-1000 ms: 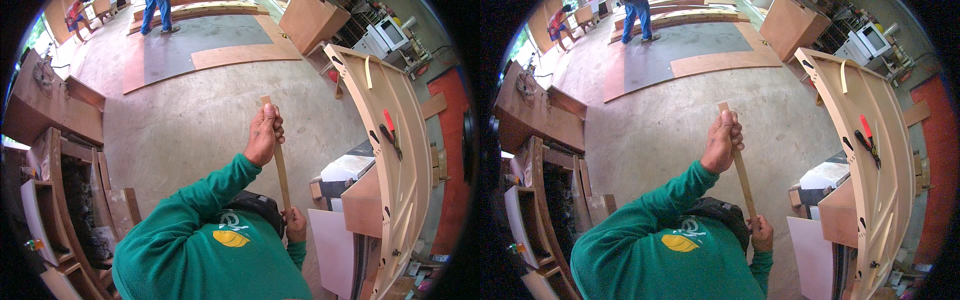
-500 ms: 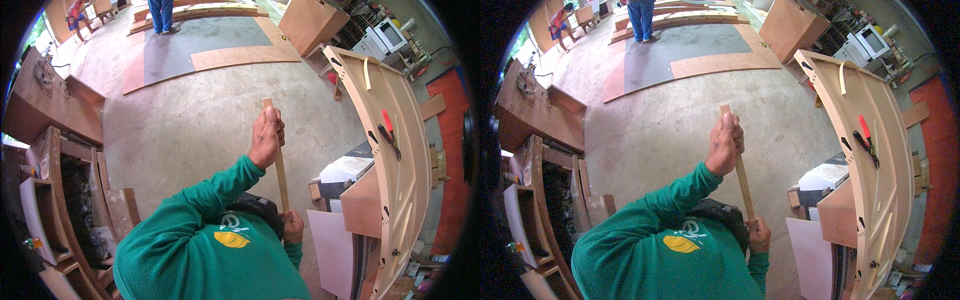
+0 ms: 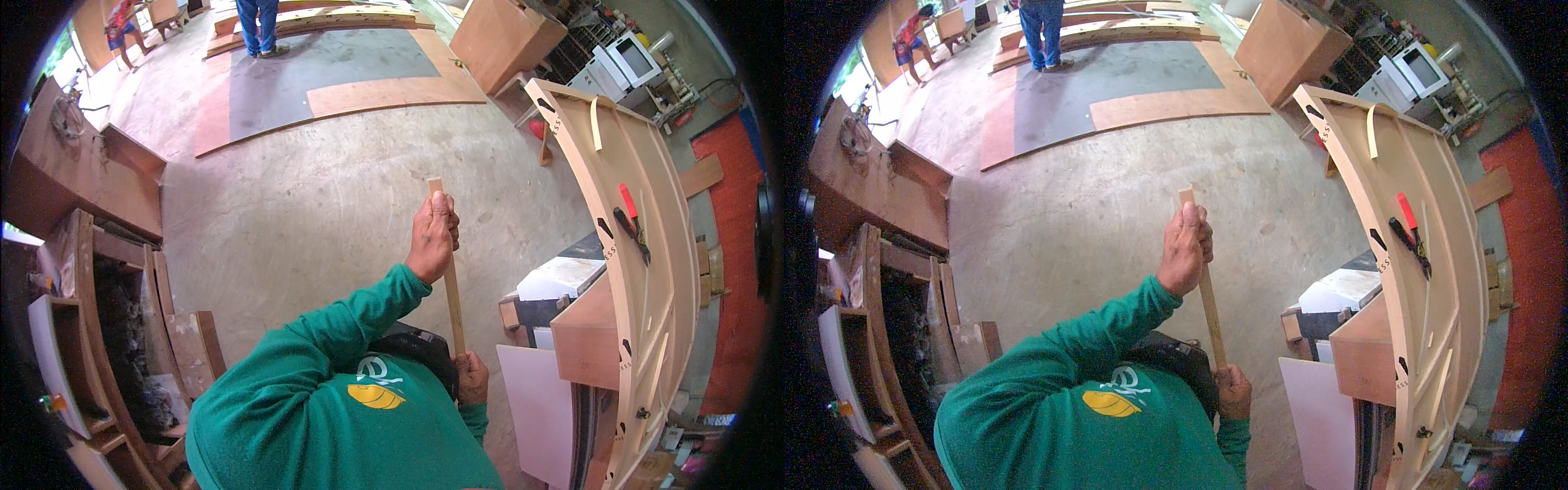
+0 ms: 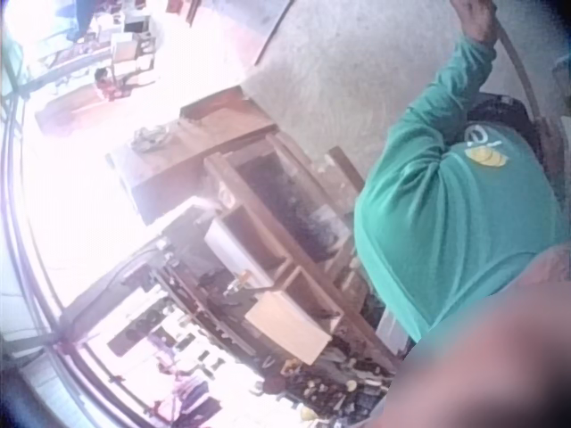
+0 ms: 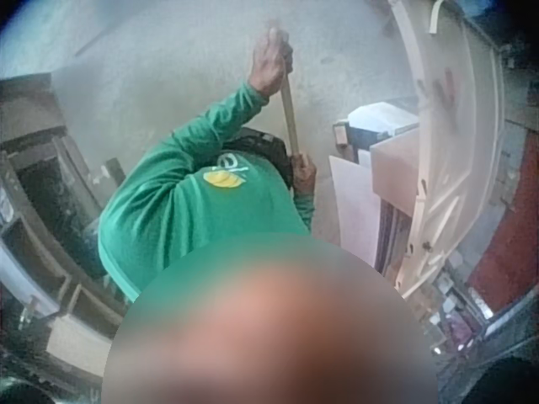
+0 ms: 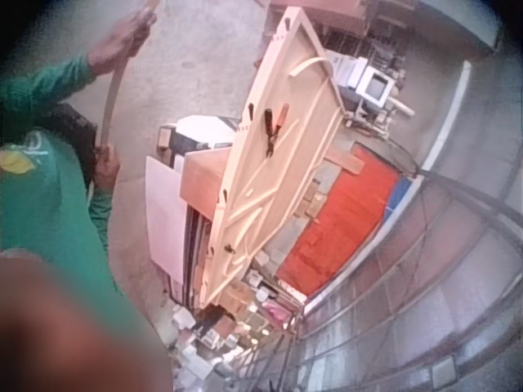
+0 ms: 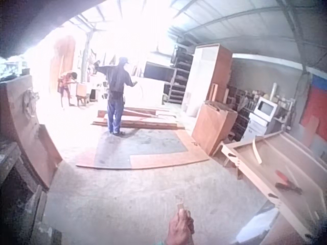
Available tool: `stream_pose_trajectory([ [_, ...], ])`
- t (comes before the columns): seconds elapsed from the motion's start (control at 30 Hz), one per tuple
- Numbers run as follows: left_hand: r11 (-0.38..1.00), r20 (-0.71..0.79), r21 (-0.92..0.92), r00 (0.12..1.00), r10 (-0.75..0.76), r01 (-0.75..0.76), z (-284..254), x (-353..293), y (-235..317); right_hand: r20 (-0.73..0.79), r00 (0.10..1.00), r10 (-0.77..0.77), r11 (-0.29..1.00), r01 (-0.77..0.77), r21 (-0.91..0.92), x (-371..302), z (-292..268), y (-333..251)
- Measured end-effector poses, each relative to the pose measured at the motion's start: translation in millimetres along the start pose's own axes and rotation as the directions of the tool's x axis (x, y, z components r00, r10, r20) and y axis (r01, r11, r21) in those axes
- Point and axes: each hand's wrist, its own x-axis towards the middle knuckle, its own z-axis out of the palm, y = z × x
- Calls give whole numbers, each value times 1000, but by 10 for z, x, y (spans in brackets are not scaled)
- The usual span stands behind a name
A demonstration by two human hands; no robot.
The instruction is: The person sits on the floor and uses a utility knife to trim thin wooden strips, then fits them into grooves on a large curved wooden panel. They repeatedly test the fit of the strips and adjust them by hand.
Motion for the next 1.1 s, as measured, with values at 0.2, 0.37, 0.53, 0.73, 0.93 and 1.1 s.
stream_pose_trajectory([
  [0.2, 999, -54, 38, 999, -8, 10, -126, 42, -177, 12, 1000, -3, 993, 4, -120, -55, -12, 5],
  [0.37, 997, -76, 7, 994, -80, 81, -208, 79, -310, 18, 1000, 4, 973, 0, -230, -65, -34, -26],
  [0.53, 991, -67, -33, 989, -131, 129, -235, 103, -404, 37, 997, 66, 992, -62, -107, -79, -42, -65],
  [0.73, 992, -73, -3, 989, -128, 128, -168, 110, -433, 32, 992, 121, 985, -116, -128, -66, -39, -21],
  [0.93, 995, -50, 48, 996, -80, 83, -74, 92, -388, -1, 995, 102, 991, -102, -87, -51, -28, 46],
  [1.1, 994, -38, 64, 996, -81, 83, -26, 96, -360, 3, 991, 135, 990, -135, -34, -40, -26, 36],
])
